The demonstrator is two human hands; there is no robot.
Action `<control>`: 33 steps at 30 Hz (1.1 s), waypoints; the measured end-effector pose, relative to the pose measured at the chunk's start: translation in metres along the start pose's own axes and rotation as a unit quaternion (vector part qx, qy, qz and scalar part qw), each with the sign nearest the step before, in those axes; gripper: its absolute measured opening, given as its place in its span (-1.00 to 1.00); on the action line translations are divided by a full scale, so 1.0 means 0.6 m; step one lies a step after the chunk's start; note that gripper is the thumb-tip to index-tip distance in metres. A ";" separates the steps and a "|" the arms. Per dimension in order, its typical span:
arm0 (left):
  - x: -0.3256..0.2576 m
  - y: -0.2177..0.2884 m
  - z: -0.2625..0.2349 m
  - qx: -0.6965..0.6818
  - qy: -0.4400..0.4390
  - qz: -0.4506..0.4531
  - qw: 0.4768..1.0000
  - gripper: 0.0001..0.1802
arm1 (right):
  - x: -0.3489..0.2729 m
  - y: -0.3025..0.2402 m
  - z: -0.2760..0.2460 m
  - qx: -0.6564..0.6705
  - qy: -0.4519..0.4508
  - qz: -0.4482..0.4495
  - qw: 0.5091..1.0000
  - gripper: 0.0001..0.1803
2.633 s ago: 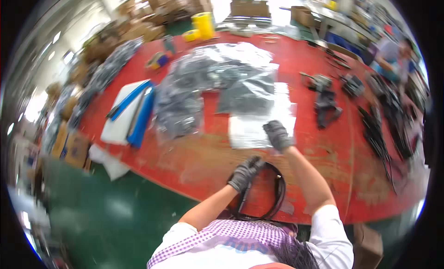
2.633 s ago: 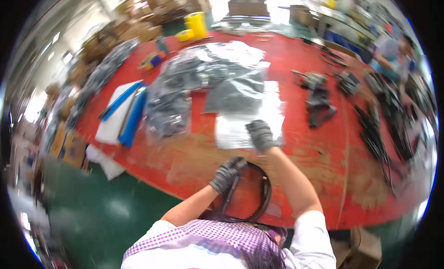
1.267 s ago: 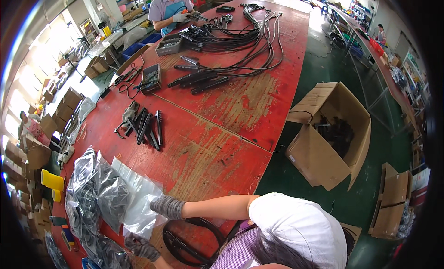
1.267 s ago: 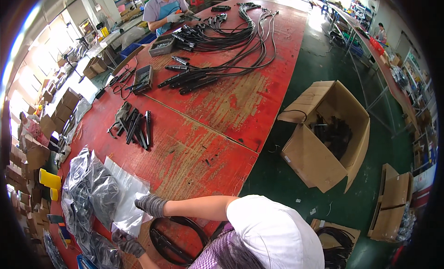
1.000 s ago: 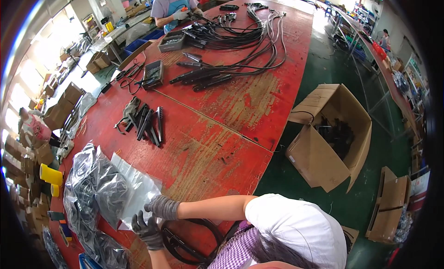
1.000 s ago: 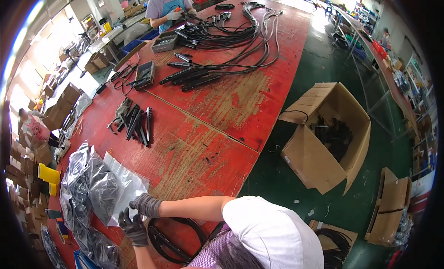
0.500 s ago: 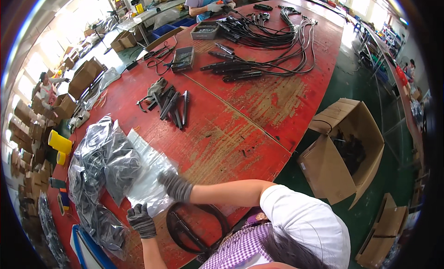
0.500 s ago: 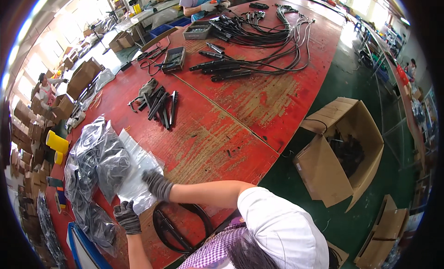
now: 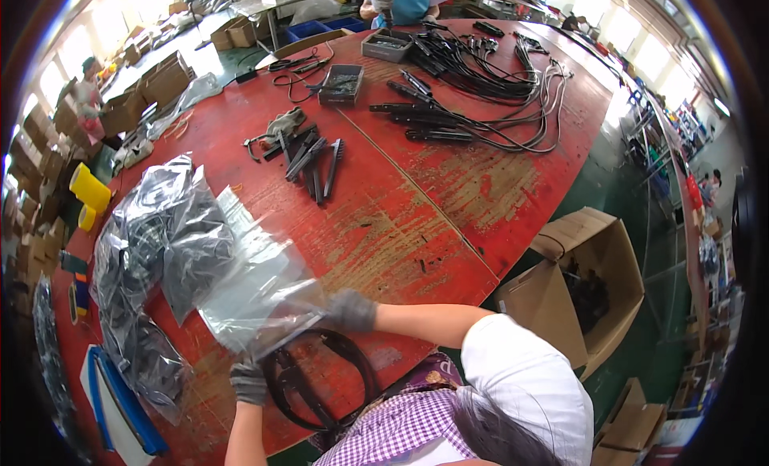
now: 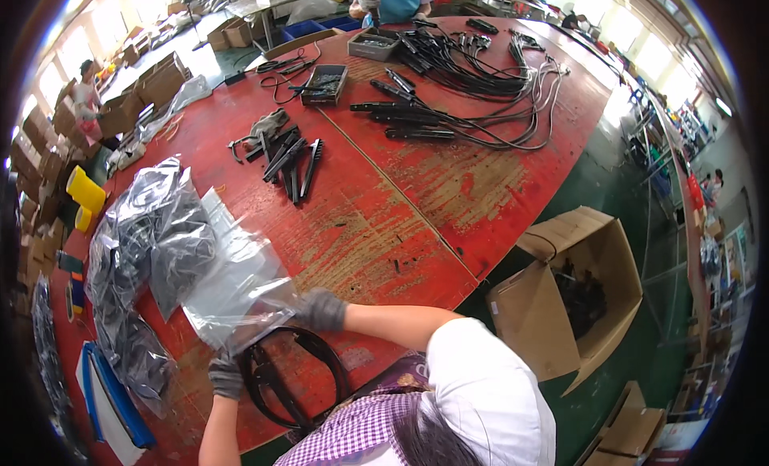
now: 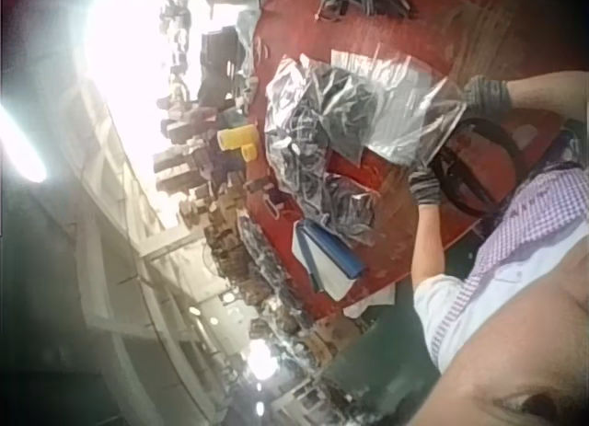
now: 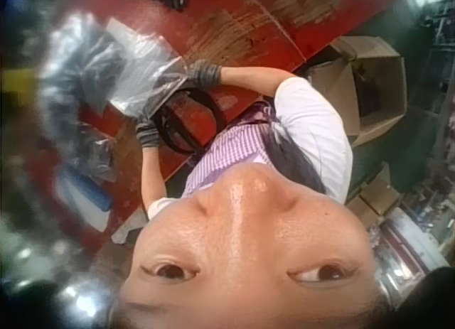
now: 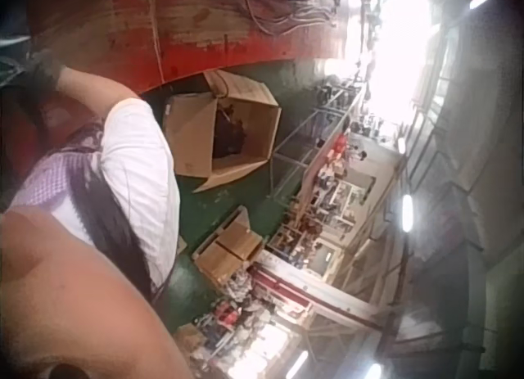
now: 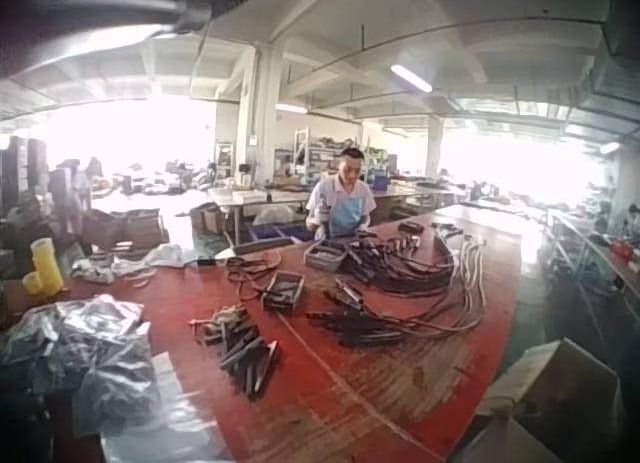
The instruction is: The person repeatedly picks up black cables from a red workbench, coils them by hand, and places them into clear plastic bags. The person then moves the filled bags to a pile on the left side of the table. This process is repeated for multiple cables throughout the video.
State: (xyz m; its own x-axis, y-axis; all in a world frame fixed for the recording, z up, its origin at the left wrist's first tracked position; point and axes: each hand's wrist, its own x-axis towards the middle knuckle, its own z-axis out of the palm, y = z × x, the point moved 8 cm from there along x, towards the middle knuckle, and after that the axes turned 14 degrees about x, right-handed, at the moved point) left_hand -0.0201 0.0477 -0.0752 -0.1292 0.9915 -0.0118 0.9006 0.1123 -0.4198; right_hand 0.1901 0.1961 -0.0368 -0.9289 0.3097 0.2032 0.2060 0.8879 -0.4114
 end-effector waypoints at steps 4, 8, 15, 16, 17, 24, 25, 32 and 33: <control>-0.101 0.052 -0.014 0.002 -0.054 0.028 0.998 -0.67 | -0.120 -0.094 -0.009 0.131 -0.037 -0.091 0.986 -0.58; -0.205 0.079 -0.032 -0.174 -0.094 -0.102 0.975 -0.65 | -0.196 -0.127 0.049 0.124 -0.145 -0.007 0.982 -0.61; -0.362 0.108 -0.098 -0.237 -0.029 -0.259 0.936 -0.72 | -0.167 -0.175 0.090 0.169 -0.406 0.016 0.898 -0.60; -0.381 0.120 -0.090 -0.184 -0.037 -0.239 0.953 -0.72 | -0.170 -0.150 0.122 0.266 -0.389 0.117 0.874 -0.37; -0.404 0.131 -0.087 -0.131 -0.049 -0.217 0.966 -0.73 | -0.133 -0.163 0.074 0.249 -0.415 0.166 0.859 -0.25; -0.323 0.045 -0.086 -0.291 -0.034 -0.291 0.911 -0.80 | -0.044 -0.187 0.048 -0.023 -0.175 -0.169 0.970 -0.53; -0.329 0.055 -0.087 -0.279 -0.044 -0.283 0.916 -0.79 | -0.044 -0.176 0.046 -0.019 -0.150 -0.168 0.974 -0.55; -0.341 0.121 -0.110 -0.388 -0.059 -0.227 0.891 -0.78 | -0.128 -0.165 0.059 -0.013 -0.230 -0.112 0.967 -0.61; -0.321 0.116 -0.132 -0.407 -0.007 -0.213 0.888 -0.78 | -0.124 -0.164 0.058 -0.004 -0.220 -0.115 0.969 -0.63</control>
State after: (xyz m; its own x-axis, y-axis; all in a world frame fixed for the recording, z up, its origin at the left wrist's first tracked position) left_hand 0.1002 -0.1306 -0.0304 -0.5296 0.8480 -0.0222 0.7700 0.4915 0.4068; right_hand 0.2282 0.0739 -0.0422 -0.9913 -0.0703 -0.1110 -0.0212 0.9194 -0.3928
